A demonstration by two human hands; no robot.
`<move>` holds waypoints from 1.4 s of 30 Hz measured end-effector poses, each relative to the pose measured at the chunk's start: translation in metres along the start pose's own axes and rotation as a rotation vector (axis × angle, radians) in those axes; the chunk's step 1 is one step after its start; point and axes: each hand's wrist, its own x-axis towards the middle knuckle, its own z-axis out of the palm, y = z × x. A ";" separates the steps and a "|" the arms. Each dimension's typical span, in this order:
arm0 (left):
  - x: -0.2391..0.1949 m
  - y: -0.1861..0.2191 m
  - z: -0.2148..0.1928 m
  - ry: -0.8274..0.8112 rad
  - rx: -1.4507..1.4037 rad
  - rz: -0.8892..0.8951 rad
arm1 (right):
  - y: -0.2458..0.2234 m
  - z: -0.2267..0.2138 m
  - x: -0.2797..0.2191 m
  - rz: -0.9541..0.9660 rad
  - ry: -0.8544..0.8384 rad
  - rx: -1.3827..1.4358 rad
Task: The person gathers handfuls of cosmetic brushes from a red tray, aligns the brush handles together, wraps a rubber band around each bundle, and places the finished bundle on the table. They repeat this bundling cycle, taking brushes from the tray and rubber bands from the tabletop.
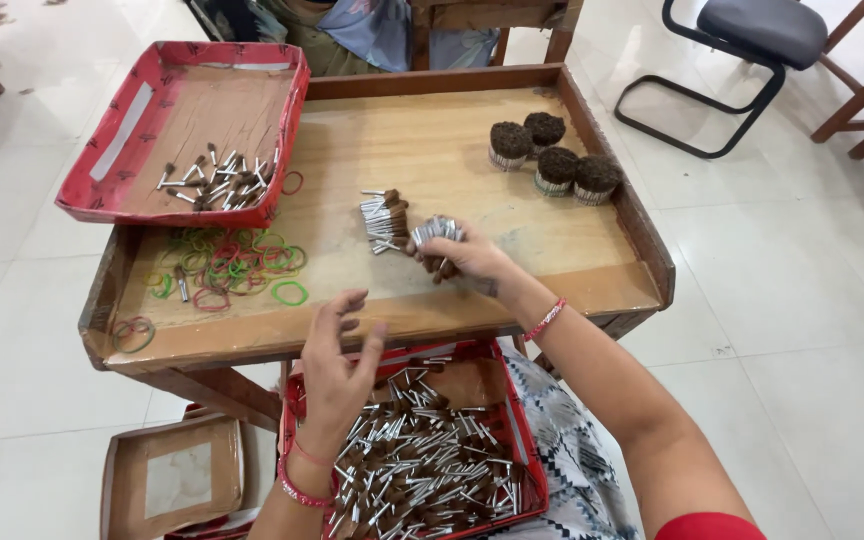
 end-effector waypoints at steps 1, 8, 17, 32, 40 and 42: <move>0.011 0.010 0.003 -0.007 -0.002 0.005 | 0.000 0.008 -0.009 -0.005 0.007 0.000; 0.032 0.029 0.023 -0.445 0.341 0.481 | 0.029 0.050 -0.081 0.218 -0.107 0.385; -0.030 0.018 0.022 -0.530 0.317 0.443 | 0.114 0.065 -0.140 0.311 -0.059 0.452; -0.102 -0.052 0.066 0.315 -0.630 -0.530 | 0.154 0.137 -0.143 0.370 0.341 1.040; -0.114 -0.056 0.085 0.278 -0.614 -0.454 | 0.165 0.134 -0.132 0.170 0.392 1.194; -0.109 -0.045 0.083 0.307 -0.618 -0.462 | 0.159 0.134 -0.132 0.120 0.337 1.260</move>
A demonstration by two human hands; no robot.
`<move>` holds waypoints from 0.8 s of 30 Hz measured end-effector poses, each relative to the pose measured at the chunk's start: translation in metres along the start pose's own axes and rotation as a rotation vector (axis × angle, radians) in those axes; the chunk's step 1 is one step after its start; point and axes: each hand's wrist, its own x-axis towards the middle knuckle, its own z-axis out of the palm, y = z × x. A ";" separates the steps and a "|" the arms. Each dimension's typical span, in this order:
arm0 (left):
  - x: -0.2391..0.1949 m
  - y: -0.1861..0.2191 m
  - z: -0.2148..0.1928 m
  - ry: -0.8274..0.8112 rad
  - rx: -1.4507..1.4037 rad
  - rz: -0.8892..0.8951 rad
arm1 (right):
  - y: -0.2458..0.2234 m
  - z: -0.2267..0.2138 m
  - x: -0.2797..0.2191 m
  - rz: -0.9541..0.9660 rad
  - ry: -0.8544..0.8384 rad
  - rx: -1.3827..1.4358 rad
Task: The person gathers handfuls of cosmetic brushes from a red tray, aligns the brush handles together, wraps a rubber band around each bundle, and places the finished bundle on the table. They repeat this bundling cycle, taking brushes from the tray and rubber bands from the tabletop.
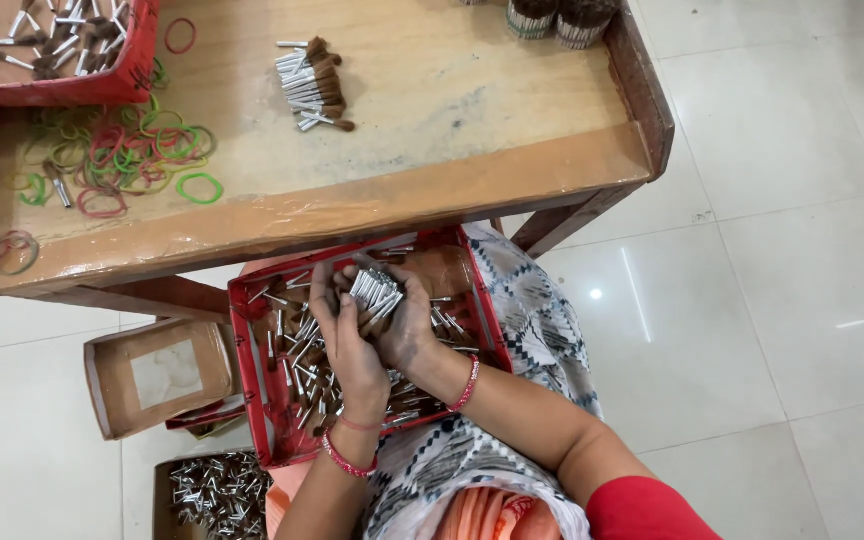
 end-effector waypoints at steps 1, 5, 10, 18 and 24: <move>0.001 0.001 0.001 -0.001 0.000 -0.001 | 0.000 0.000 0.000 -0.001 0.000 0.001; 0.005 0.006 0.001 0.043 -0.074 -0.041 | 0.003 0.000 -0.006 0.014 -0.037 -0.026; 0.018 0.005 -0.004 0.003 -0.089 0.024 | 0.005 0.009 -0.014 0.037 -0.003 -0.102; -0.004 0.019 -0.020 -0.075 0.723 0.453 | 0.003 -0.002 -0.003 0.043 -0.006 0.067; -0.017 0.022 -0.025 -0.123 0.994 0.481 | -0.003 0.019 -0.012 0.001 -0.085 0.010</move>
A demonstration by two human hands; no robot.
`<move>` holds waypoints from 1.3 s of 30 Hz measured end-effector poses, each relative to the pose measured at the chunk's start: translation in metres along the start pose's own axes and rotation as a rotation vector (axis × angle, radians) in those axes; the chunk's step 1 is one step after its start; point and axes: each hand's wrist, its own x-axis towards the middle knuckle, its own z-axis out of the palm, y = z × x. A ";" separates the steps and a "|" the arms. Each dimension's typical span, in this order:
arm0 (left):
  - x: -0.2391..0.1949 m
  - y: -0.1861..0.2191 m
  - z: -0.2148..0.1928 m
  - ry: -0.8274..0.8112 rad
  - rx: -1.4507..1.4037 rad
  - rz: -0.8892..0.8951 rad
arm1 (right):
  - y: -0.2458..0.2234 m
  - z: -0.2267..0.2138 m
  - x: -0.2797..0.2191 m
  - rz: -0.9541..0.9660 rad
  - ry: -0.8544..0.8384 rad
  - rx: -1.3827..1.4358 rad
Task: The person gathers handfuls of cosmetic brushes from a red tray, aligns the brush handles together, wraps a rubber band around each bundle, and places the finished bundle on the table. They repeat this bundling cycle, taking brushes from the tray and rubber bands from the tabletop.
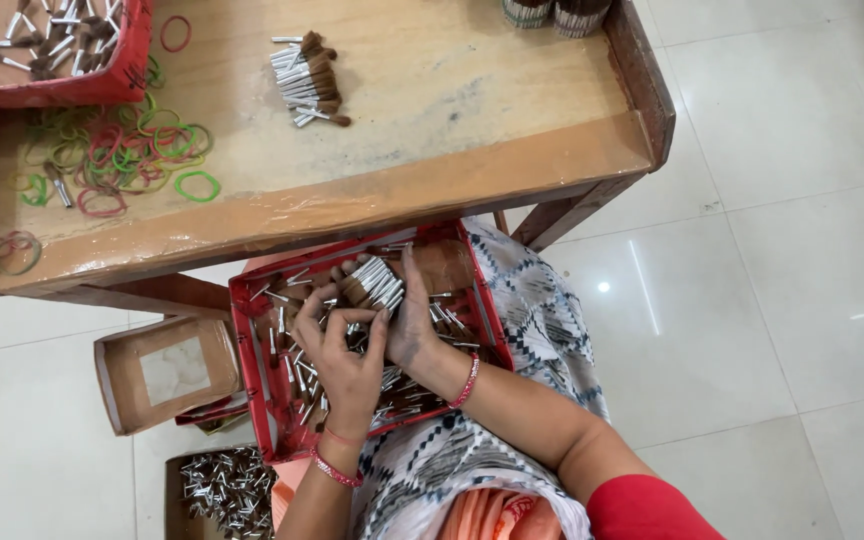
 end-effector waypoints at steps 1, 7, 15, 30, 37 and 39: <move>0.000 -0.001 0.001 0.003 0.000 0.000 | 0.000 -0.002 0.001 0.001 -0.002 -0.002; -0.002 -0.018 0.023 0.081 -0.357 -0.124 | 0.003 -0.018 0.004 0.009 0.037 -0.023; 0.030 -0.009 0.035 0.207 -1.031 -0.487 | 0.010 -0.013 -0.006 0.023 0.081 -0.187; 0.036 -0.039 0.046 0.254 -1.072 -0.490 | 0.019 -0.032 0.000 0.032 0.122 -0.130; 0.026 -0.009 0.023 0.154 -0.641 -0.255 | 0.019 -0.042 0.001 0.005 0.035 -0.079; 0.023 -0.002 0.025 -0.004 -0.139 0.056 | 0.030 -0.073 -0.003 0.007 0.031 -0.245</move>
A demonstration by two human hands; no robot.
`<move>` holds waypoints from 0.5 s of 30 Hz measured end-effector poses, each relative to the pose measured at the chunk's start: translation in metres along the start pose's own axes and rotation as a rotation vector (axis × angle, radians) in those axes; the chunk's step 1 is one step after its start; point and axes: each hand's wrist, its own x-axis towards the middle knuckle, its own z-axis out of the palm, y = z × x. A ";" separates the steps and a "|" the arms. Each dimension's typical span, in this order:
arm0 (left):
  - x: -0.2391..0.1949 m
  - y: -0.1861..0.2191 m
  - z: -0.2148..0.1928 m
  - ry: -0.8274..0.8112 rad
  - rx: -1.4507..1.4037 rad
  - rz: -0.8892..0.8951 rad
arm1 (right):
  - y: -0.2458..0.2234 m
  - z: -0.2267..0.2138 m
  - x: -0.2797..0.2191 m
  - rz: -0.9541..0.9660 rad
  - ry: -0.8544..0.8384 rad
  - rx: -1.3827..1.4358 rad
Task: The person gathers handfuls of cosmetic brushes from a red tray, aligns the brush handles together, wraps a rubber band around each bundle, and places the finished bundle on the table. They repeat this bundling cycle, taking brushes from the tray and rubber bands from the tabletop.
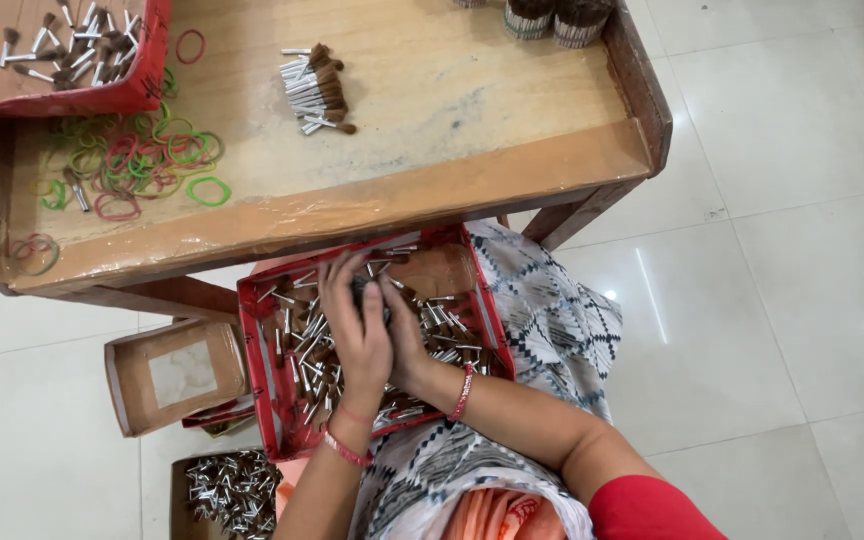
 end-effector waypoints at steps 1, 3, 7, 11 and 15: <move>-0.003 -0.004 0.001 0.003 0.004 -0.002 | 0.002 -0.003 0.001 0.005 -0.002 0.001; -0.004 -0.012 0.006 -0.024 0.080 -0.023 | 0.000 -0.008 0.005 0.023 0.019 -0.136; -0.014 -0.013 0.017 -0.180 -0.140 -0.161 | -0.018 0.007 0.000 -0.054 -0.052 -0.218; -0.009 -0.022 0.022 -0.114 -0.020 -0.167 | -0.030 0.023 -0.009 0.003 0.109 -0.255; -0.019 -0.019 0.037 -0.211 -0.143 -0.271 | -0.034 0.014 -0.004 -0.034 0.156 -0.287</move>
